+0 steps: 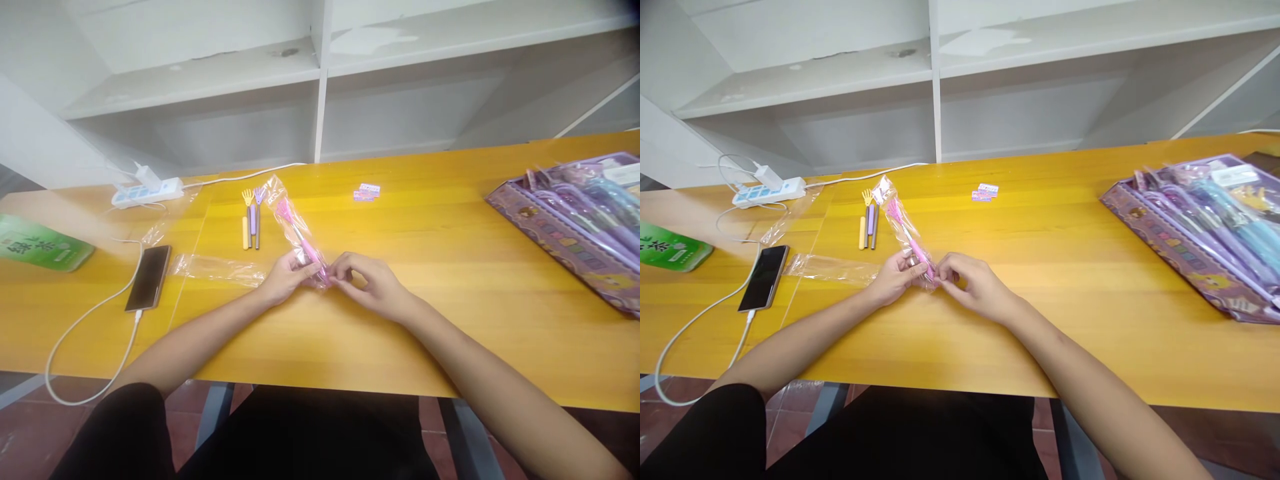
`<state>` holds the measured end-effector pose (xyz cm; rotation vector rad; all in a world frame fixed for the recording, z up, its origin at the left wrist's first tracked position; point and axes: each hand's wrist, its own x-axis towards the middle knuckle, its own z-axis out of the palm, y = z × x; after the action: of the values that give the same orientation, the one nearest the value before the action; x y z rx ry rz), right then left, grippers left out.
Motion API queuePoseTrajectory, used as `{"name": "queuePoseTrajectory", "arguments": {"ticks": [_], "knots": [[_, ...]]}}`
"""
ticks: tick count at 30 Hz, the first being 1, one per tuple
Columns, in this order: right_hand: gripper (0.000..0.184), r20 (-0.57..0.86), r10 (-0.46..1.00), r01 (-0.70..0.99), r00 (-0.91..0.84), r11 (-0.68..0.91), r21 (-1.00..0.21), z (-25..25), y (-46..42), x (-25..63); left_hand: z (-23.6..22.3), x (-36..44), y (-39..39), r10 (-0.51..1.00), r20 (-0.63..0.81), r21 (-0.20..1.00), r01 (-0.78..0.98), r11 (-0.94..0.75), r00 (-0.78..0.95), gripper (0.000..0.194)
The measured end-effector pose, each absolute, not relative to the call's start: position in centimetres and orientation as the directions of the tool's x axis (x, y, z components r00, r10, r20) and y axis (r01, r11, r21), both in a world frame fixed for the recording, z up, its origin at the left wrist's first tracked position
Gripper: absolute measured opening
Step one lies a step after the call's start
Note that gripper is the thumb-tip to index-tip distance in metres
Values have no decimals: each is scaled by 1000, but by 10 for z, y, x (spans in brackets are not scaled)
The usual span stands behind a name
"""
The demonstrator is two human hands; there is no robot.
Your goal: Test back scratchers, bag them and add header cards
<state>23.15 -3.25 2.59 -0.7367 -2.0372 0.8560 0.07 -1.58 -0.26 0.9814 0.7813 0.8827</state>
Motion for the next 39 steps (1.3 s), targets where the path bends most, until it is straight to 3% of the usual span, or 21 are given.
{"name": "queuePoseTrajectory", "arguments": {"ticks": [2,6,10,15,27,33,39], "knots": [[3,407,778,211,-479,552,-806,23,-33,230,-4,1,-16,898,-154,924,-262,279,412,52],[19,358,819,206,-448,484,-850,21,-31,228,-5,1,-16,905,-142,927,-266,263,400,52],[7,336,823,236,-457,476,-847,23,-31,227,-4,1,-17,904,-124,940,-244,239,408,47],[13,303,867,271,-396,426,-863,23,-31,226,-5,1,-17,899,-114,947,-228,227,422,42],[19,351,872,361,-341,466,-808,19,-31,223,-3,1,-16,899,-105,965,-176,196,425,43],[23,333,902,327,-277,414,-850,13,-31,221,-6,-2,-15,894,-107,968,-158,192,435,41],[22,223,910,286,-351,330,-899,15,-26,224,-5,-2,-16,889,-111,968,-156,199,444,42]]}}
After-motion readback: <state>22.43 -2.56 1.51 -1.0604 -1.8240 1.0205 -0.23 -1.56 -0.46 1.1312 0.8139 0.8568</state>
